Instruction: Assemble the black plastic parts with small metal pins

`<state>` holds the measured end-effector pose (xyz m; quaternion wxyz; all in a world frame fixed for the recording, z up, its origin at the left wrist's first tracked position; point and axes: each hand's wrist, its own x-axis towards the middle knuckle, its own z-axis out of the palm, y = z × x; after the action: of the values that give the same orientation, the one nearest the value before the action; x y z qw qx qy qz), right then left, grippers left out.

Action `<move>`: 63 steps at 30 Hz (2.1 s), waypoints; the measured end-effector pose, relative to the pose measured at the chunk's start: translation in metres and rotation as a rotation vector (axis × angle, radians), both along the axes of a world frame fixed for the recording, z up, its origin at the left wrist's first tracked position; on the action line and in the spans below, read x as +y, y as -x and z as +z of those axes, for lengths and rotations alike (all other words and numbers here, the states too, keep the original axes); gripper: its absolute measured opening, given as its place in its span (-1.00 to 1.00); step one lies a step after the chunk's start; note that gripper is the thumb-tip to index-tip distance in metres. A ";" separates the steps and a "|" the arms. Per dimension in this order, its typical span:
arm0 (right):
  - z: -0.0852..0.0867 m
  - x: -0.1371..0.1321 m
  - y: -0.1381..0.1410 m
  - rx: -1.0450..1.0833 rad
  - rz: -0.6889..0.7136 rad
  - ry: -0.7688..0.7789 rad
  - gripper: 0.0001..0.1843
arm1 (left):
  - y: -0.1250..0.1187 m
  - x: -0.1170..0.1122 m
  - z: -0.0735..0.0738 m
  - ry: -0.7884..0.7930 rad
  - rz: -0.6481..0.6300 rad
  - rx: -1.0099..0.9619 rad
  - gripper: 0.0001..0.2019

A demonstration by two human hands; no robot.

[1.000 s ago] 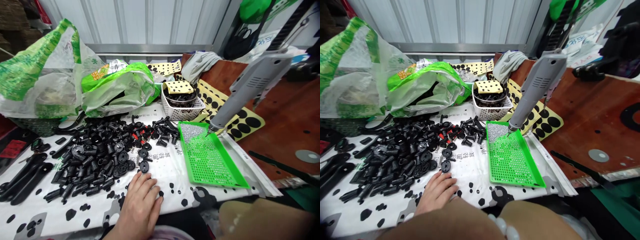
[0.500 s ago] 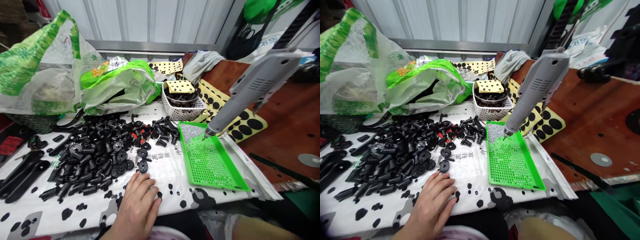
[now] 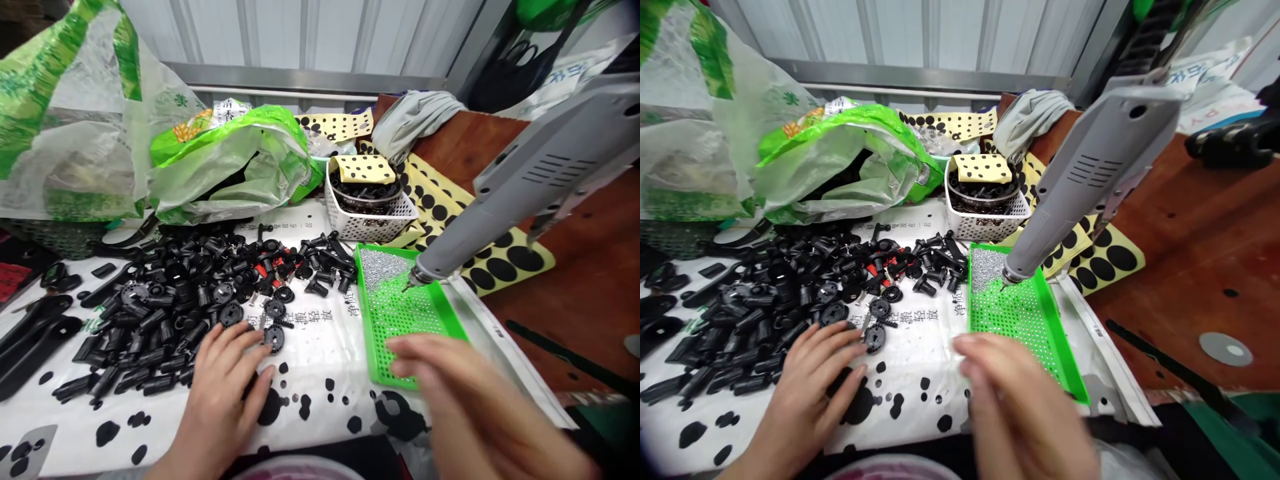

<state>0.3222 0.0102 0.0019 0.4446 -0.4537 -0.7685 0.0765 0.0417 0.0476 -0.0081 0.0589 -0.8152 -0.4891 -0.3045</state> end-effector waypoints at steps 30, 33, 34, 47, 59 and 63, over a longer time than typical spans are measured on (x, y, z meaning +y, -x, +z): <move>-0.007 0.081 0.107 -0.115 0.213 0.096 -0.74 | 0.000 0.020 0.016 0.031 0.066 -0.180 -0.88; -0.007 0.080 0.106 0.097 0.280 0.104 -0.80 | 0.001 0.020 0.018 0.129 0.089 -0.278 -0.90; -0.006 0.080 0.105 0.177 0.296 0.121 -0.82 | 0.001 0.020 0.019 0.179 0.102 -0.315 -0.88; -0.004 0.080 0.103 0.347 0.143 0.328 -0.87 | 0.012 0.030 0.024 0.237 0.095 -0.201 -0.81; -0.007 0.086 0.101 -0.343 -0.308 0.393 -0.84 | -0.031 0.067 0.030 0.366 0.187 0.324 -0.69; -0.003 0.086 0.099 -0.348 -0.332 0.418 -0.93 | -0.039 0.075 0.031 0.389 0.197 0.300 -0.73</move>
<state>0.2228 0.0966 -0.0006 0.2100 -0.6609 -0.7160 0.0805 0.0803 0.1225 0.0232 0.0025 -0.7957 -0.6012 -0.0732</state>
